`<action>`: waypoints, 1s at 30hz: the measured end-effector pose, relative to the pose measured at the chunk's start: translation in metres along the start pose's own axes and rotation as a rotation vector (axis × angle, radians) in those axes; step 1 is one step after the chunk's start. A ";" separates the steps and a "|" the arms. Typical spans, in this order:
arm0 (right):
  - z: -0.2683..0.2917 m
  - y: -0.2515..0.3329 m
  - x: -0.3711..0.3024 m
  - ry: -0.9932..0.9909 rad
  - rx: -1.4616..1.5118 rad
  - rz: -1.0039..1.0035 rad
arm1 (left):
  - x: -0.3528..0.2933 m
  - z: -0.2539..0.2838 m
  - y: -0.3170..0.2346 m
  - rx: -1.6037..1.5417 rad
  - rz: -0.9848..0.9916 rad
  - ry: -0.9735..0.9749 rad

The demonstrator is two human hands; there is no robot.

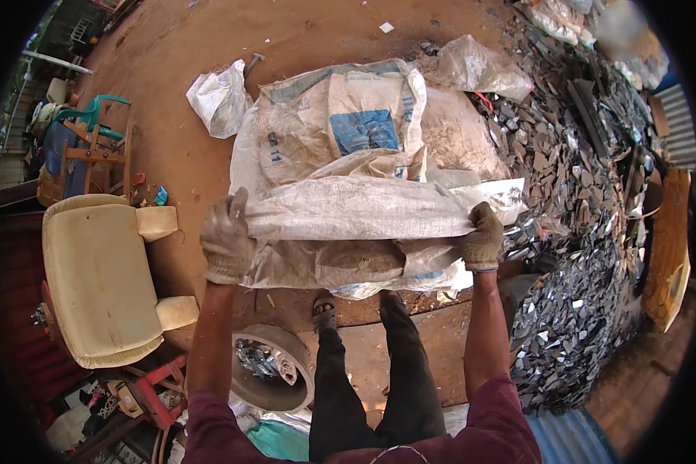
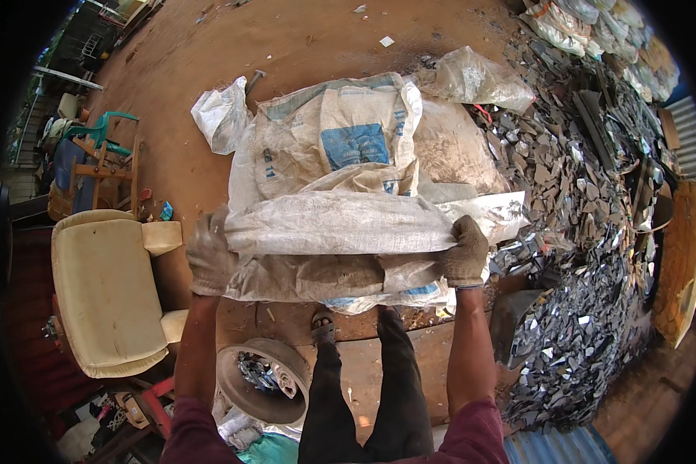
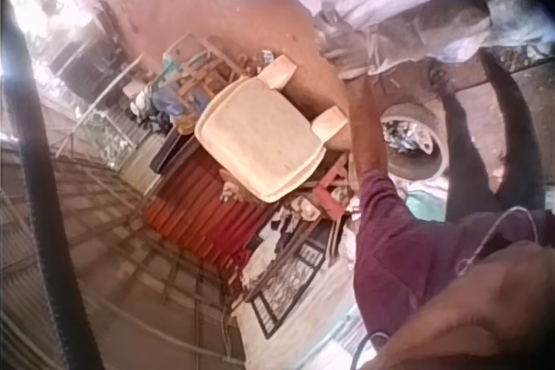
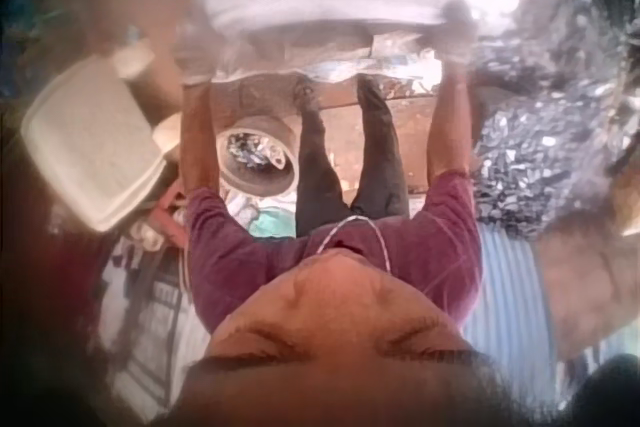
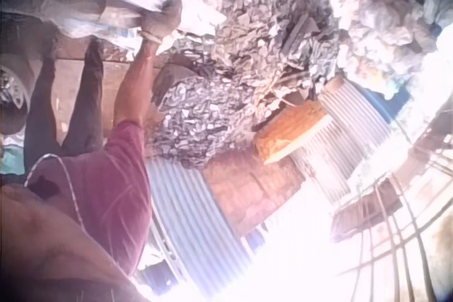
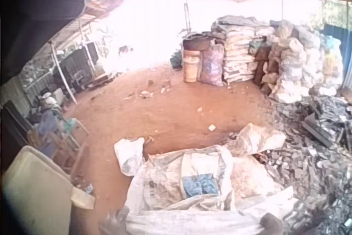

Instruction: The person scoops broken glass shards from a large pile into a white sack using a dustpan. They then use a hoe to gather more shards into the dustpan and transfer them into the sack. Finally, the person folds and stacks several empty sacks on the ground.

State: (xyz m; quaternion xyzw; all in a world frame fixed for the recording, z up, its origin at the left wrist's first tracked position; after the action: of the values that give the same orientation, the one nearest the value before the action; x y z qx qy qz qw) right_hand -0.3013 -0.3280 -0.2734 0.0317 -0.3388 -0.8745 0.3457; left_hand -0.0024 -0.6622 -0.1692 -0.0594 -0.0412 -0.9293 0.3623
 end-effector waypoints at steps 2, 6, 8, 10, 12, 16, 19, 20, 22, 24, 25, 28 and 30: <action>-0.001 0.008 0.002 -0.078 0.067 0.034 | 0.018 0.007 0.012 -0.091 0.126 -0.137; 0.016 -0.005 0.010 0.065 0.658 -0.245 | 0.013 -0.018 0.053 -0.897 0.563 -0.022; 0.021 0.012 0.013 0.525 0.981 -0.470 | -0.007 -0.034 0.052 -1.771 0.765 0.381; -0.001 -0.024 -0.019 0.767 1.208 -0.328 | -0.038 -0.074 0.041 -1.872 0.700 0.777; -0.018 -0.021 -0.052 1.015 1.441 -0.485 | -0.076 -0.091 0.025 -2.102 0.591 1.038; -0.094 -0.048 -0.136 0.666 1.164 -0.982 | -0.141 -0.161 -0.009 -2.297 0.945 1.135; -0.128 -0.061 -0.152 0.628 0.453 -0.438 | -0.131 -0.165 -0.047 -1.448 0.703 1.006; -0.134 -0.067 -0.156 0.577 0.314 -0.313 | -0.121 -0.166 -0.055 -0.988 0.399 1.000; -0.134 -0.079 -0.152 0.540 0.214 -0.258 | -0.099 -0.138 -0.094 -0.682 0.282 1.129; -0.132 -0.075 -0.143 0.530 0.207 -0.214 | -0.093 -0.111 -0.120 -0.617 -0.036 0.805; -0.134 -0.069 -0.139 0.550 0.224 -0.190 | -0.099 -0.109 -0.124 -0.650 -0.057 0.714; -0.122 -0.056 -0.129 0.730 0.322 -0.146 | -0.112 -0.111 -0.133 -0.789 -0.037 0.554; -0.092 -0.041 -0.127 0.838 0.309 -0.200 | -0.112 -0.096 -0.131 -0.890 0.120 0.598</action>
State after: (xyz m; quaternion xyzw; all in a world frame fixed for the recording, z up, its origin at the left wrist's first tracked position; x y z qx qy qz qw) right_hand -0.2017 -0.2793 -0.3921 0.4662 -0.2916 -0.7546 0.3581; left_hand -0.0175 -0.5028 -0.2847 0.0579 0.4651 -0.8108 0.3506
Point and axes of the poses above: each hand's wrist, its own x-axis towards the middle knuckle, its own z-axis out of the back of the hand, y = z × x, the point moved 3 cm from there along x, towards the middle knuckle, and after that the axes turned 11 degrees about z, right-handed, at the moved point
